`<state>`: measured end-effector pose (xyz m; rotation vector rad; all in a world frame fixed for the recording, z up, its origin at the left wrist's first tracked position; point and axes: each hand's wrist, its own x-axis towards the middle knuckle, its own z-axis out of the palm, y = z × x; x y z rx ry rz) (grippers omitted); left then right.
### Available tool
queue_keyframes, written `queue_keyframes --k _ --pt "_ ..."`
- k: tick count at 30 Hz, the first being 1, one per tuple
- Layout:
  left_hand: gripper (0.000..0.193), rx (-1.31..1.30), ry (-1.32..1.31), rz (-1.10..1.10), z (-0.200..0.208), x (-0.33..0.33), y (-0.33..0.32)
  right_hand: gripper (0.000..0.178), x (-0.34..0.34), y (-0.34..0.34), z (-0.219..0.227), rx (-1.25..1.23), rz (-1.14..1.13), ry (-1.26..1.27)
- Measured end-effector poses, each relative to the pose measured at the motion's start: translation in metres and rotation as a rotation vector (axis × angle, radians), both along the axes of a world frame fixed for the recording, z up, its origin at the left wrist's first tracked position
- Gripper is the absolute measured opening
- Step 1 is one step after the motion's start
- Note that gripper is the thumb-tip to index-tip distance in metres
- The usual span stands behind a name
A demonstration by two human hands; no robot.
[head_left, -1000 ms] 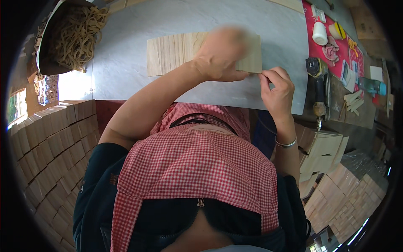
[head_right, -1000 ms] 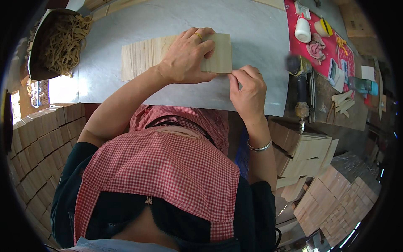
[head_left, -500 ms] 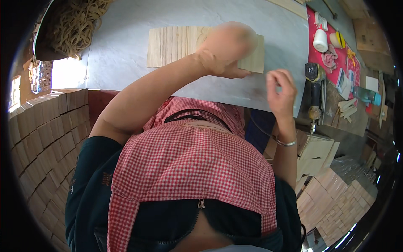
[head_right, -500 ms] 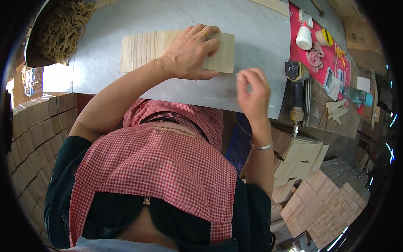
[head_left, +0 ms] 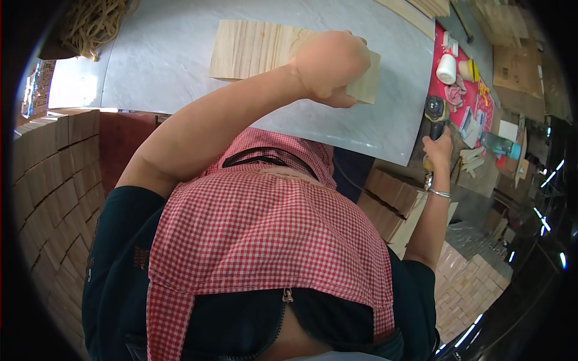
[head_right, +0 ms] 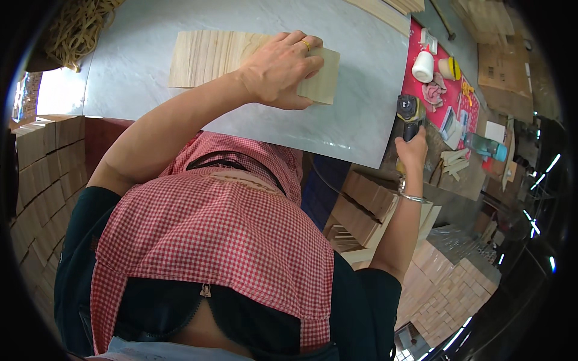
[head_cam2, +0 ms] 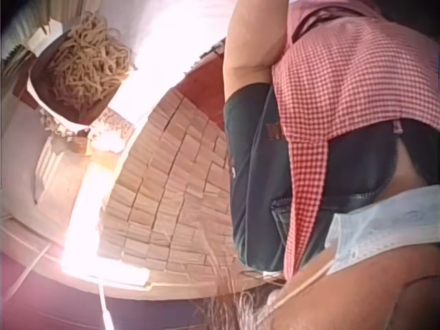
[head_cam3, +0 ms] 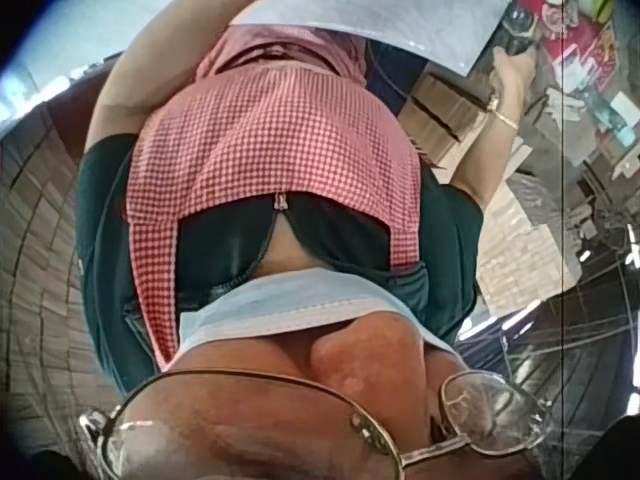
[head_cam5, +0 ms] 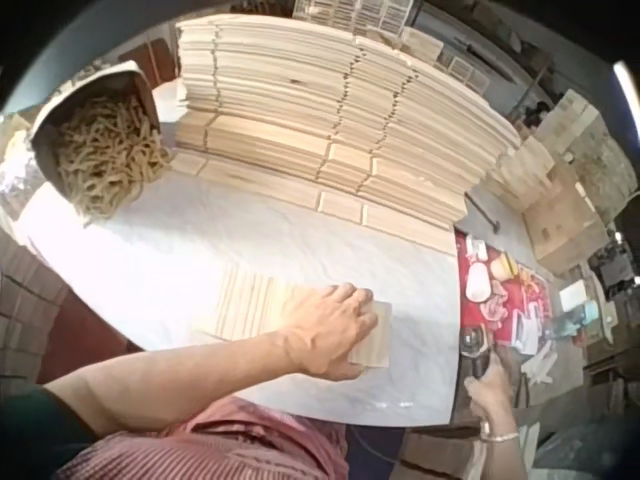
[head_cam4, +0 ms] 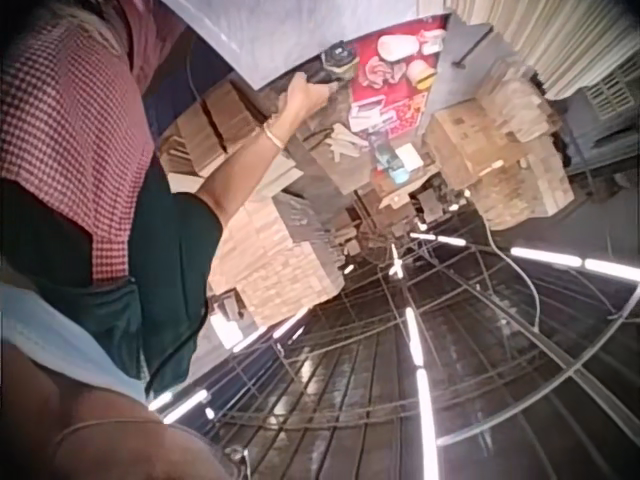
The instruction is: Assembling wooden boxes by applying glue to joints and securing them with a pneumatic nail gun.
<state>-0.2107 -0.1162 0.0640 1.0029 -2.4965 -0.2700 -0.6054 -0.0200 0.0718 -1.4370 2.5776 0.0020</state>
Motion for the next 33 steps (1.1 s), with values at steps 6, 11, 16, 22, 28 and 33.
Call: queue_keyframes --k 6,11,16,22,28,33 --pt "0.049 -0.029 0.015 0.010 -0.007 0.003 -0.001 0.025 0.077 0.008 0.092 -0.061 -0.160 -0.418" --pt "0.048 0.040 -0.001 0.016 -0.001 0.002 -0.001 0.017 0.150 0.051 0.123 -0.143 -0.004 -0.614" --pt "0.048 0.028 -0.009 0.011 -0.001 0.002 -0.003 0.022 0.189 0.065 0.123 -0.208 -0.012 -0.734" --pt "0.048 0.061 0.000 0.004 0.001 0.002 -0.001 0.020 0.196 0.062 0.125 -0.206 -0.037 -0.760" --pt "0.048 0.059 0.005 0.010 0.002 0.002 -0.001 0.016 0.194 0.060 0.121 -0.163 -0.016 -0.769" --pt "0.048 0.048 0.000 0.017 0.000 0.001 -0.002 0.013 0.204 0.055 0.124 -0.170 -0.005 -0.764"
